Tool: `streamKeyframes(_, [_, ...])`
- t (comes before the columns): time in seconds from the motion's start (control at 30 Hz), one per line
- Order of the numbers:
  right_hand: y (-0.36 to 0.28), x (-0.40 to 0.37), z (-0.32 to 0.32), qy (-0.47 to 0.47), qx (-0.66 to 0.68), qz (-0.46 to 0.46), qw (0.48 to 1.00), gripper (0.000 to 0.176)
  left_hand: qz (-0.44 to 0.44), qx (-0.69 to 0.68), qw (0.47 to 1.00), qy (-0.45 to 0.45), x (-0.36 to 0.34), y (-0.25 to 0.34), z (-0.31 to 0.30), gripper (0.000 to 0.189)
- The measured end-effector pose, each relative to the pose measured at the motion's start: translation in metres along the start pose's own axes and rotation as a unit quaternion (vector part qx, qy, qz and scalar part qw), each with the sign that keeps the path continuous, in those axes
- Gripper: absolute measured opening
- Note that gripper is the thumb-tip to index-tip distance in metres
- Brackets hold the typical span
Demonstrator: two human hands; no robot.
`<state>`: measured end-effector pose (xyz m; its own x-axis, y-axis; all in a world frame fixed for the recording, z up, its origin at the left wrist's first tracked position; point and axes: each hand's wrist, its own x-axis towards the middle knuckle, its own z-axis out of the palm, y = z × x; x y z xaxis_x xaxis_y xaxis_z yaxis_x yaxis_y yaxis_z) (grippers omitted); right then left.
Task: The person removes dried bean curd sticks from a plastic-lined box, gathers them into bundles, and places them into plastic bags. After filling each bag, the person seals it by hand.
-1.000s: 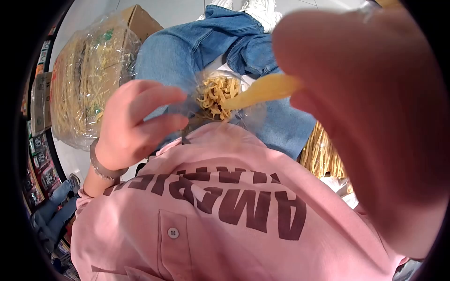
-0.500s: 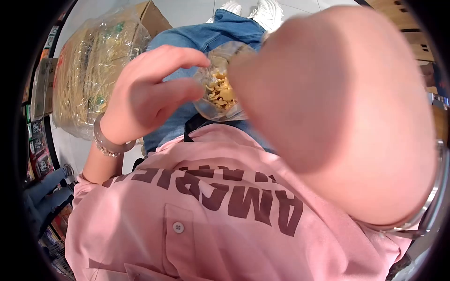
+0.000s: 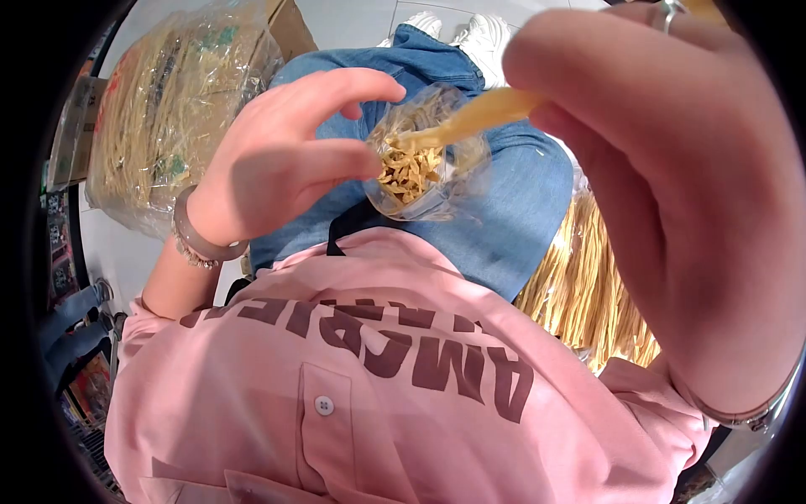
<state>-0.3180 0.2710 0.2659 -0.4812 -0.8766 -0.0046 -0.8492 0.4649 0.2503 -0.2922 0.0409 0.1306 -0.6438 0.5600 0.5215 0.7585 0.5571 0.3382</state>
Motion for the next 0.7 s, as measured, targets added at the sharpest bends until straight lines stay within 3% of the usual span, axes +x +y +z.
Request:
streamKeyframes(0.13, [-0.003, -0.001, -0.001, -0.013, -0.008, -0.001, 1.0, 0.011, 0.003, -0.001, 1.0, 0.009, -0.003, -0.001, 0.0, 0.013])
streamKeyframes(0.23, [-0.009, 0.001, 0.0, -0.03, -0.005, -0.002, 1.0, 0.011, -0.036, -0.015, 0.999, -0.023, -0.004, 0.005, -0.005, 0.022])
streamKeyframes(0.33, [-0.018, 0.006, 0.007, -0.056, 0.011, -0.006, 0.998, 0.011, -0.138, -0.088, 0.986, -0.029, -0.007, 0.008, -0.005, 0.035])
streamKeyframes(0.43, [-0.026, 0.007, 0.022, -0.064, 0.037, 0.0, 0.997, 0.015, -0.159, -0.115, 0.979, -0.046, -0.009, 0.009, -0.005, 0.044])
streamKeyframes(0.53, [-0.025, 0.004, 0.026, -0.089, 0.034, -0.004, 0.995, 0.016, -0.208, -0.15, 0.964, -0.07, -0.007, 0.015, -0.011, 0.041])
streamKeyframes(0.7, [-0.027, 0.003, 0.027, -0.12, 0.018, -0.014, 0.993, 0.011, -0.101, -0.101, 0.988, -0.061, -0.012, 0.011, -0.007, 0.042])
